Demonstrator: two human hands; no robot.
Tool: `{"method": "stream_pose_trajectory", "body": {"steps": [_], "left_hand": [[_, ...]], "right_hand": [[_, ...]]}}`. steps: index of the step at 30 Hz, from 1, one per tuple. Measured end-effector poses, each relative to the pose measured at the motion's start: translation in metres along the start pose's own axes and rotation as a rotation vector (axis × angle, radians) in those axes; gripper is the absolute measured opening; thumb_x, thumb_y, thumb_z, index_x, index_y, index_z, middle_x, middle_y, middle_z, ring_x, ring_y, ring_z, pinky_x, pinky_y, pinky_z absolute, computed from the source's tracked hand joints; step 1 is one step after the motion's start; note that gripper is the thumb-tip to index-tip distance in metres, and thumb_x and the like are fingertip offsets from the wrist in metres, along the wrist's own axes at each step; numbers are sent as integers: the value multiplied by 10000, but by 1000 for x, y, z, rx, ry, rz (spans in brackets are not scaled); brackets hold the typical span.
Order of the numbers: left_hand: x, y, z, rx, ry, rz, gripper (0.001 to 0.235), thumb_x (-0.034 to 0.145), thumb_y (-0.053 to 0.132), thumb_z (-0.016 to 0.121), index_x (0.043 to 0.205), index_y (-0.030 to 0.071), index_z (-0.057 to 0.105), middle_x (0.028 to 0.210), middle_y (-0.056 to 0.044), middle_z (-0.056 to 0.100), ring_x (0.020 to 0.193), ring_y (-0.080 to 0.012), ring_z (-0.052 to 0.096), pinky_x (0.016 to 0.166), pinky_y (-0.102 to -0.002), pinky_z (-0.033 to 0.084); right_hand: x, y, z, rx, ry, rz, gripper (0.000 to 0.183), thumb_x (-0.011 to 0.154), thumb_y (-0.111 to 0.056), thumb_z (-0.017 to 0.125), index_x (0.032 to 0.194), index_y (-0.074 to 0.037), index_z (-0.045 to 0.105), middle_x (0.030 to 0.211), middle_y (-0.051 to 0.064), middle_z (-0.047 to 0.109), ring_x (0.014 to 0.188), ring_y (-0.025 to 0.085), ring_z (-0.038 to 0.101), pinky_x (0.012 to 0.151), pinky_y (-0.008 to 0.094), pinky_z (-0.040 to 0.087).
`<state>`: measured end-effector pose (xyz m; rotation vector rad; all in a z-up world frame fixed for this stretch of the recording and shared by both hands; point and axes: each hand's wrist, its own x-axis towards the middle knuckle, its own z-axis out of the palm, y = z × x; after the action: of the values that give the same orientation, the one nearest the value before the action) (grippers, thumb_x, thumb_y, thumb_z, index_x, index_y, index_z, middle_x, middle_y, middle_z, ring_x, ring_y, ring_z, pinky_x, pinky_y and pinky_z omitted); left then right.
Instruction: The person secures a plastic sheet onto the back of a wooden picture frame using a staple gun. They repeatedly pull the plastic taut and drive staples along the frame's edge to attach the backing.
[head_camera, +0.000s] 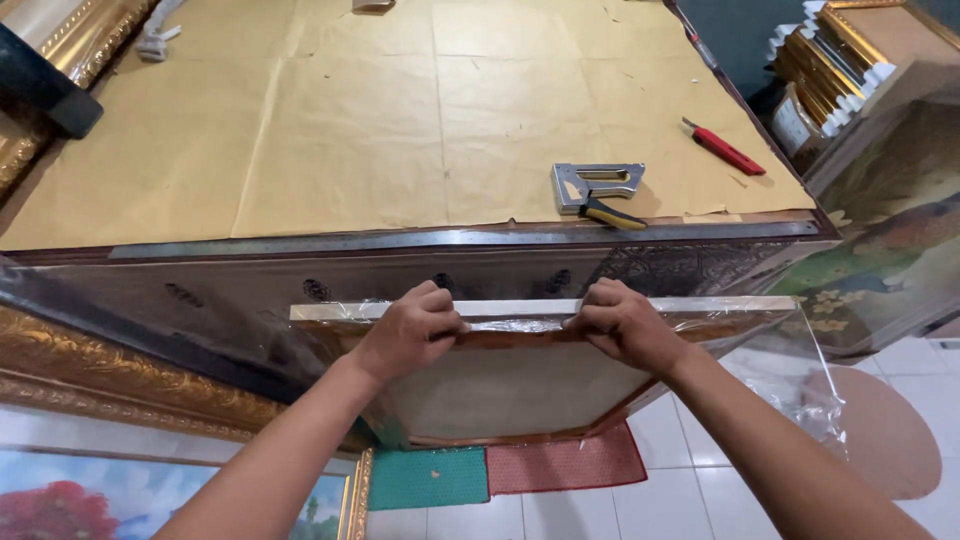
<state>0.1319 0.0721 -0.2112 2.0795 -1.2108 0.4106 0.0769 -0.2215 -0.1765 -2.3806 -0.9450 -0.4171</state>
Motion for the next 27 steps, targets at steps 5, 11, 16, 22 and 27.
{"method": "stream_pose_trajectory", "body": {"steps": [5,11,16,22,27], "left_hand": [[-4,0,14,264,59,63,131,737,236,664,674,191,559,679,61,449,688,-101,480,632,-239,461],[-4,16,9,419,128,105,120,793,291,626,727,222,554,693,45,460,691,-97,477,641,-248,448],[-2,20,11,486,154,108,126,812,357,604,764,245,573,702,53,452,682,-98,459,633,-248,437],[2,17,20,464,216,4,151,840,383,559,745,270,590,689,54,479,679,-88,456,634,-255,429],[8,16,25,557,242,-27,150,804,385,578,740,250,570,674,69,441,675,-112,441,593,-275,386]], "right_hand": [[-5,1,9,-226,55,-124,85,727,-239,673,703,-174,625,650,2,498,596,172,489,567,286,410],[-8,-1,25,-366,187,-124,82,727,-276,655,778,-214,643,635,-14,476,581,166,449,553,291,366],[-2,-8,23,-378,236,-118,98,761,-306,650,785,-211,647,623,-14,477,575,174,440,561,289,364],[2,-8,25,-355,220,30,98,736,-316,668,769,-226,645,734,-23,506,669,176,492,611,305,384],[5,0,30,-333,208,130,125,691,-296,693,725,-213,607,852,-34,469,796,175,507,667,317,395]]}}
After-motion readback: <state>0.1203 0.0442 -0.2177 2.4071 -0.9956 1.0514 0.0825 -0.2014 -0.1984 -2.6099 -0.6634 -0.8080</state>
